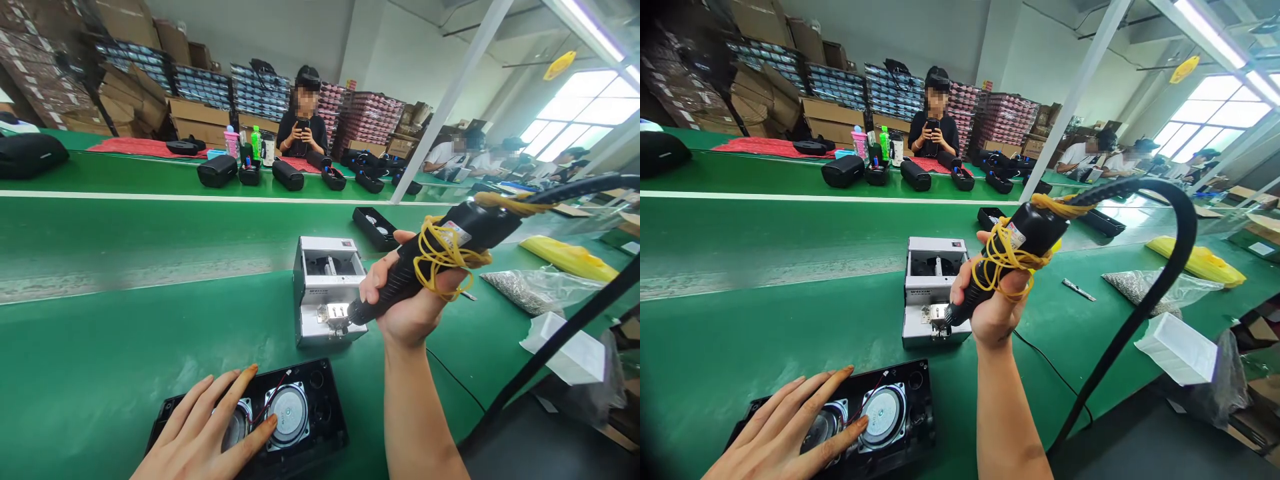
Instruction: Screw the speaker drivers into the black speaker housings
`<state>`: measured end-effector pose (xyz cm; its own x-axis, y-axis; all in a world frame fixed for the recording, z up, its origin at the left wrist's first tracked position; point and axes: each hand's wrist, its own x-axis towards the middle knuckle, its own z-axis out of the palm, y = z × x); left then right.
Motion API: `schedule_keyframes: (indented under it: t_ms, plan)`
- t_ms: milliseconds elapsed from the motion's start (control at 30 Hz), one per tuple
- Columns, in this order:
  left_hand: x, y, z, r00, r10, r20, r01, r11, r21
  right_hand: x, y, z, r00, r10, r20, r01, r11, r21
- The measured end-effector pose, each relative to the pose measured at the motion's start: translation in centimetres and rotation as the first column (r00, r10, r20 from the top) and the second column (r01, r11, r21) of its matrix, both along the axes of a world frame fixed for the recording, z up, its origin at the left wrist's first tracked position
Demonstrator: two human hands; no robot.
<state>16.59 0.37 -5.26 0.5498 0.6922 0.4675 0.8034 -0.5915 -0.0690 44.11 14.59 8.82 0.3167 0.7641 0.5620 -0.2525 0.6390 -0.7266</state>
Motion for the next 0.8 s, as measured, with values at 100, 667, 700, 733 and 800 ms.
schedule_keyframes:
  t_ms: [100, 667, 700, 733, 800]
  plan:
    - [-0.5, 0.5, 0.3, 0.998, -0.054, -0.043, 0.055, 0.998, 0.022, 0.1, 0.0, 0.2, 1.000, -0.003, -0.008, 0.003, 1.000, 0.011]
    - [-1.2, 0.9, 0.4, 0.984, -0.122, -0.130, 0.131, 0.990, 0.056, 0.2, 0.9, -0.8, 0.997, 0.077, -0.004, -0.077, 0.997, -0.012]
    - [-1.2, 0.8, 0.5, 0.988, -0.098, -0.116, 0.105, 0.993, 0.053, 0.2, 0.9, -0.8, 0.997, 0.077, -0.002, -0.077, 0.997, -0.007]
    - [-1.1, 0.8, 0.4, 0.993, -0.061, -0.097, 0.066, 0.997, 0.048, 0.2, 0.9, -0.8, 0.997, 0.075, -0.004, -0.075, 0.997, -0.004]
    - [-0.9, 0.6, 0.4, 0.996, -0.024, -0.087, 0.028, 0.999, 0.045, 0.3, 0.8, -0.7, 0.997, 0.072, -0.011, -0.072, 0.997, -0.006]
